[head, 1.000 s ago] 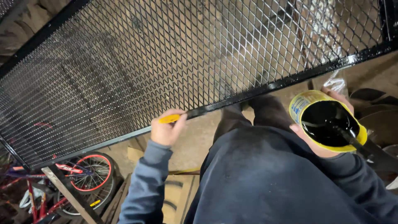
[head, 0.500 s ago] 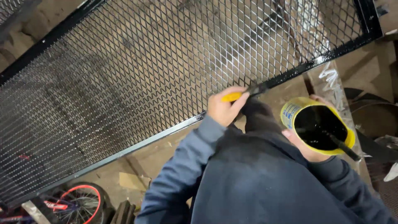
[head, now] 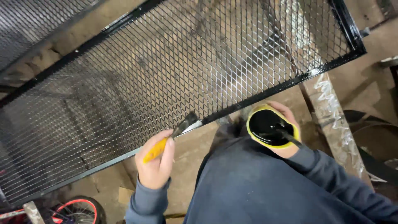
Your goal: Painting the frame of a metal mesh sheet with a paintbrush and black paint.
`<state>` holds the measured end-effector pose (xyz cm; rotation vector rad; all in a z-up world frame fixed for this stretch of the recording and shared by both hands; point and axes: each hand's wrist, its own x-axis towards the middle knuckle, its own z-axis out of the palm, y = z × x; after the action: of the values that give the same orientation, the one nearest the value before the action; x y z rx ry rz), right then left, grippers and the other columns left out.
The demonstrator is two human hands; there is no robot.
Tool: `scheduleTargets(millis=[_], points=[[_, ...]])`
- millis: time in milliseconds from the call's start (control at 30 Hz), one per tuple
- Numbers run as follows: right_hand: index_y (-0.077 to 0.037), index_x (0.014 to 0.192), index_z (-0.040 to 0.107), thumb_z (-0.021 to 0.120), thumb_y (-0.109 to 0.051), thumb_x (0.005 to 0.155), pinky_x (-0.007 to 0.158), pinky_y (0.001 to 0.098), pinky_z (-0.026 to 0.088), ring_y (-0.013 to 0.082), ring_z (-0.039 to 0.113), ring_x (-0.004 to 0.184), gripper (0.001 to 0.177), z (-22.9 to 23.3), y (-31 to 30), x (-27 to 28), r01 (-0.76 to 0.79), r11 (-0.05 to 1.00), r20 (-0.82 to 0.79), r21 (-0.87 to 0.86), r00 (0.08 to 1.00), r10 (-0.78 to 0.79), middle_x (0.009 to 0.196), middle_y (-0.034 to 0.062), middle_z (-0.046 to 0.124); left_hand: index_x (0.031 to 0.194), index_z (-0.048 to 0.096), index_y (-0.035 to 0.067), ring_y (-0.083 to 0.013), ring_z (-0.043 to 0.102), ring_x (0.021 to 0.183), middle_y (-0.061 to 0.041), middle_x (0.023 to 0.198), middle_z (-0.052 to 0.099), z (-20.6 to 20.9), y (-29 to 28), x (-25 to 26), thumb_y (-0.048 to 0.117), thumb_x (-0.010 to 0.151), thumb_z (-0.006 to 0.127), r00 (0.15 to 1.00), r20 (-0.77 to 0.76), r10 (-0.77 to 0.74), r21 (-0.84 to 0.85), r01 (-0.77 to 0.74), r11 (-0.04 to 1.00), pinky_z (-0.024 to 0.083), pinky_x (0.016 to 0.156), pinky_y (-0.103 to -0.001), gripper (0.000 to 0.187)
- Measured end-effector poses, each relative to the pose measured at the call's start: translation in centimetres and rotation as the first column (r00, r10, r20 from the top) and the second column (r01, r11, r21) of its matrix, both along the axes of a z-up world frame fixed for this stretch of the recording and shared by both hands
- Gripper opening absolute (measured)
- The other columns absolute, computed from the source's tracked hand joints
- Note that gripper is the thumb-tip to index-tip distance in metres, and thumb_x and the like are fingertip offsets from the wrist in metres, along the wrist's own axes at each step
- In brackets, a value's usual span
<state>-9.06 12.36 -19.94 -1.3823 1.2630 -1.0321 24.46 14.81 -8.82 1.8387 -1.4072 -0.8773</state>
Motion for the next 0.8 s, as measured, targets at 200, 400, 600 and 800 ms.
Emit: scheduleTargets(millis=[200,400,600,800], points=[[-0.002,0.148,0.041,0.090,-0.010,0.072,0.107,0.0318,0.050,0.0160,0.063,0.124,0.091,1.0,-1.4,0.1,-0.190,0.982,0.233,-0.014,0.954,0.188,0.134,0.0069,0.063,0.110,0.067,0.002,-0.0119,0.073,0.076,-0.005,0.090,0.077,8.5,0.9,-3.2,0.003,0.086,0.075,0.980,-0.024,-0.197,-0.266,0.184,0.946,0.057,0.071,-0.024,0.025],[-0.004,0.144,0.046,0.090,-0.016,0.069,0.106,0.0326,0.051,0.0168,0.066,0.122,0.087,2.1,-1.6,0.1,-0.248,0.967,0.077,-0.059,0.965,0.252,0.131,0.0077,0.067,0.107,0.069,0.006,-0.0223,0.071,0.073,-0.007,0.090,0.074,12.0,-2.5,-7.6,0.011,0.081,0.085,0.834,0.213,-0.509,-0.291,0.551,0.782,0.055,0.067,-0.030,0.031],[-0.005,0.145,0.045,0.089,-0.019,0.071,0.108,0.0348,0.049,0.0201,0.063,0.126,0.087,0.8,-1.7,-1.5,-0.339,0.932,0.091,-0.125,0.932,0.351,0.134,0.0095,0.063,0.108,0.068,0.008,-0.0259,0.071,0.076,-0.007,0.091,0.073,11.1,-3.4,-10.4,0.018,0.084,0.085,0.761,0.309,-0.570,-0.213,0.640,0.739,0.056,0.068,-0.035,0.032],[-0.006,0.144,0.046,0.090,-0.020,0.071,0.108,0.0349,0.049,0.0208,0.063,0.126,0.087,1.1,-2.4,-2.4,-0.353,0.918,0.082,-0.181,0.925,0.372,0.135,0.0099,0.062,0.109,0.068,0.008,-0.0244,0.071,0.075,-0.007,0.091,0.074,10.8,-3.6,-11.8,0.019,0.086,0.084,0.763,0.318,-0.562,-0.216,0.636,0.741,0.056,0.067,-0.034,0.031]])
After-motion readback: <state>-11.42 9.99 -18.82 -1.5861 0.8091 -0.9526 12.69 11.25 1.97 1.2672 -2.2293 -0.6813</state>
